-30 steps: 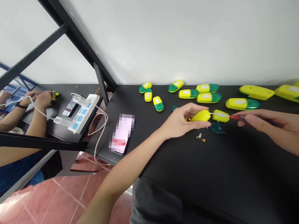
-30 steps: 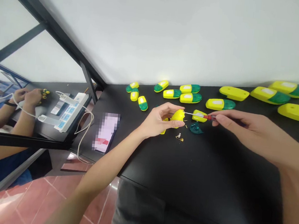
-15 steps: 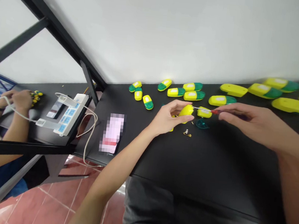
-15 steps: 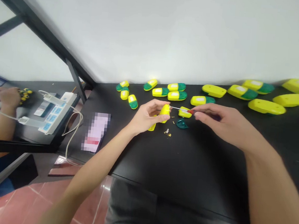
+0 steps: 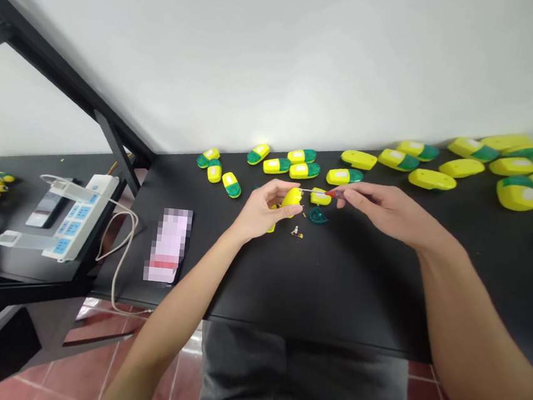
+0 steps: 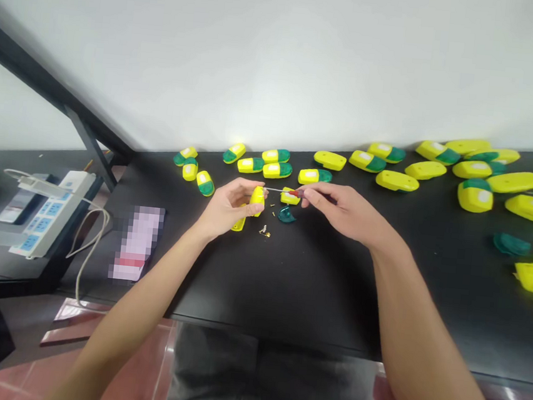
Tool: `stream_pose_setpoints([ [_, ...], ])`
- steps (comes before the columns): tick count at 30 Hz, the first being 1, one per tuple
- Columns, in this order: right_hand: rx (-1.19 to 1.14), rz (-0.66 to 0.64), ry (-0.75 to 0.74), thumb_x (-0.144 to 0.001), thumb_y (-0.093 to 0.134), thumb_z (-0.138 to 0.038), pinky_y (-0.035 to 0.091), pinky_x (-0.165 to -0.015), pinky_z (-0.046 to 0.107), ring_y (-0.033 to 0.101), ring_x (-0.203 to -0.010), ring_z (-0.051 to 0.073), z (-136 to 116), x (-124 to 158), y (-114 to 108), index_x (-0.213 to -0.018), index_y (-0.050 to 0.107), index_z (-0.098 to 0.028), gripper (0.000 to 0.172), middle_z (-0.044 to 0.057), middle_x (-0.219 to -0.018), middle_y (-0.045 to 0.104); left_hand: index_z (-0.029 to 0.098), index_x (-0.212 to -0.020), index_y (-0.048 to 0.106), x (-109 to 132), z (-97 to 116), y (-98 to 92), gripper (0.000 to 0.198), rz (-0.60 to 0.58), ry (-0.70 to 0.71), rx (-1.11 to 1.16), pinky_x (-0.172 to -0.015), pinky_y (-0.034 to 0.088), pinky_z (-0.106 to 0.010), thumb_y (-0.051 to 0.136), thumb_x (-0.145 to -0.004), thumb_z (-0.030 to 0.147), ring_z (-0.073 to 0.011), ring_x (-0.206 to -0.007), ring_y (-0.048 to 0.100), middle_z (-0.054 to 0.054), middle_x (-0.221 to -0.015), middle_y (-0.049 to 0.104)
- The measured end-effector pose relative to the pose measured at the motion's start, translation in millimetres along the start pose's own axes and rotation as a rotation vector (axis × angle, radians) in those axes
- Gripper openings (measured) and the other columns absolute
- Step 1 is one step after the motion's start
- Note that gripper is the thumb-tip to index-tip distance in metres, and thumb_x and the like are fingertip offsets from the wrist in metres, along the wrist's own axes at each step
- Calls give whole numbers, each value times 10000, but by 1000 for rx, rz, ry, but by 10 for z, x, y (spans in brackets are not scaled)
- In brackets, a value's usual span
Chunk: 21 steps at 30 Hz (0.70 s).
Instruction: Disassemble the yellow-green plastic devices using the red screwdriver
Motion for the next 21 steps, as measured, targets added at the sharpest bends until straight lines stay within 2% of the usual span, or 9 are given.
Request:
stream_pose_setpoints([
  [5,-15,15,-39,-915,631,-605,558,-835,407,719,-966,287,12,-16,-17,-1042,773,-244,409,92,-1080,790,201,-1091,701,4,8,29,465,-13,-9,2,-1054,498,-398,915,-707,354,-212,-1099,699,-66,-1175,745],
  [9,-40,77,-12,-908,630,-620,522,-784,377,681,-865,242,100,-31,-85,-967,751,-227,416,83,-972,763,213,-1098,707,2,30,-42,469,42,-4,5,-997,538,-364,919,-709,369,-187,-1036,707,-45,-1112,749],
  [13,11,136,68,-934,565,-662,404,-630,330,514,-655,167,196,-29,-165,-803,675,-210,484,38,-749,629,225,-1119,718,-14,69,-143,433,128,19,5,-926,574,-334,882,-766,413,-179,-993,717,-32,-1058,741],
  [15,-14,142,116,-937,532,-698,357,-591,319,451,-615,152,241,-27,-176,-778,641,-206,528,19,-685,550,225,-1133,717,-26,83,-199,398,182,25,-7,-872,589,-318,831,-823,446,-178,-968,727,-38,-1061,740],
  [18,-53,153,167,-919,527,-737,340,-567,311,430,-602,149,265,-28,-158,-747,578,-214,553,2,-648,492,217,-1146,710,-29,79,-302,344,286,3,-33,-727,591,-271,707,-927,481,-156,-871,730,-51,-1055,738],
  [21,-8,144,161,-834,692,-670,353,-567,306,421,-590,135,190,-32,-53,-688,454,-232,518,-22,-643,477,204,-1123,712,-10,81,-395,315,378,-13,-90,-600,546,-226,616,-985,470,-130,-771,711,-56,-999,734],
])
Point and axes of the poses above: each hand's wrist, its own x-axis away from the middle knuckle, its own y-axis out of the palm, z = x × y, the point moved 9 cm from there along -x, towards the middle knuckle
